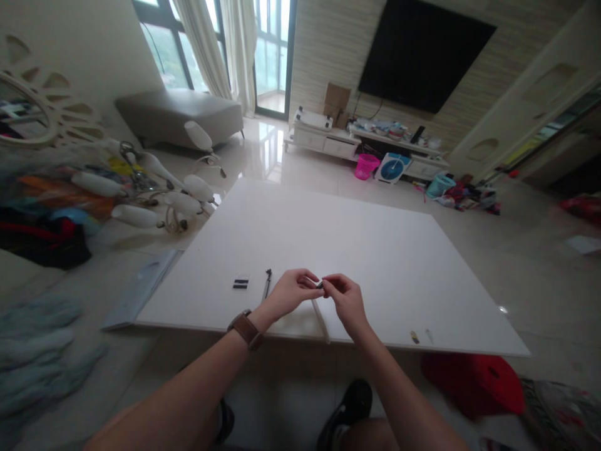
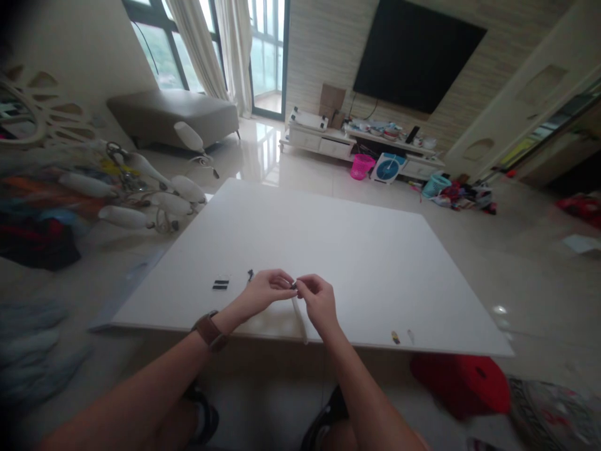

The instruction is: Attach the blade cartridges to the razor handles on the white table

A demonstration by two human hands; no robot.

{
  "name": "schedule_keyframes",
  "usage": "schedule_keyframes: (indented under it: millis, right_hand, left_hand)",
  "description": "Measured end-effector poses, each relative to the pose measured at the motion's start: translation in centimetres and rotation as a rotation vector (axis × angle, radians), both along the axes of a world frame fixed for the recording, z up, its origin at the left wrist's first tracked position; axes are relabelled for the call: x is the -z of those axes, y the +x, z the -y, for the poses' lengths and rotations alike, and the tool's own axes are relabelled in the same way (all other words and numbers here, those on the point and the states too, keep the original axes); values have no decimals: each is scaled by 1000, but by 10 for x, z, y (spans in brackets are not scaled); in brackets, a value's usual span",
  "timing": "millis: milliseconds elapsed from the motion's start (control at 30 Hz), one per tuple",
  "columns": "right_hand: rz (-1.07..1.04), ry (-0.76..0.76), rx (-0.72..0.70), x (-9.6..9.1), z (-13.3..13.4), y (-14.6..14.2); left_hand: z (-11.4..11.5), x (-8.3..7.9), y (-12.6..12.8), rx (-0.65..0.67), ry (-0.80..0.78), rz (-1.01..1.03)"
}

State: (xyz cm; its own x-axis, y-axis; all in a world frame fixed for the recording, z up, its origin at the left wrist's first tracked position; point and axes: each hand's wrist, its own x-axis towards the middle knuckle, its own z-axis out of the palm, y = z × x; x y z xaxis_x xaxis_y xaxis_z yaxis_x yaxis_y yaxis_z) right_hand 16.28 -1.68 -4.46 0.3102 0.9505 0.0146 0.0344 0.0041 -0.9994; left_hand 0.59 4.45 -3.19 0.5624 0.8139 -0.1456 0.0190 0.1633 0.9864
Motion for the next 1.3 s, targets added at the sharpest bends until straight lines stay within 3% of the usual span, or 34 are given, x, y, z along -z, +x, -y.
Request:
schedule_keyframes:
  millis: [167,267,667,933,1300]
  right_hand:
    - [-58,20,73,-1,-3,0]
    - [-73,33,84,-2,-1,-1]
    - [-125,83,49,-15,8,-8]
    - [-118,86,66,-15,3,-9]
    - [-75,65,103,-8,8,-10]
  left_hand:
    - [3,-5,2,-98,352,-146]
    - [9,-11,1,-112,472,-193]
    - [12,-19,-5,-99,612,-154]
    - [7,-17,-3,-103,698,-153]
    - [19,-17,-2,-66,787,-264]
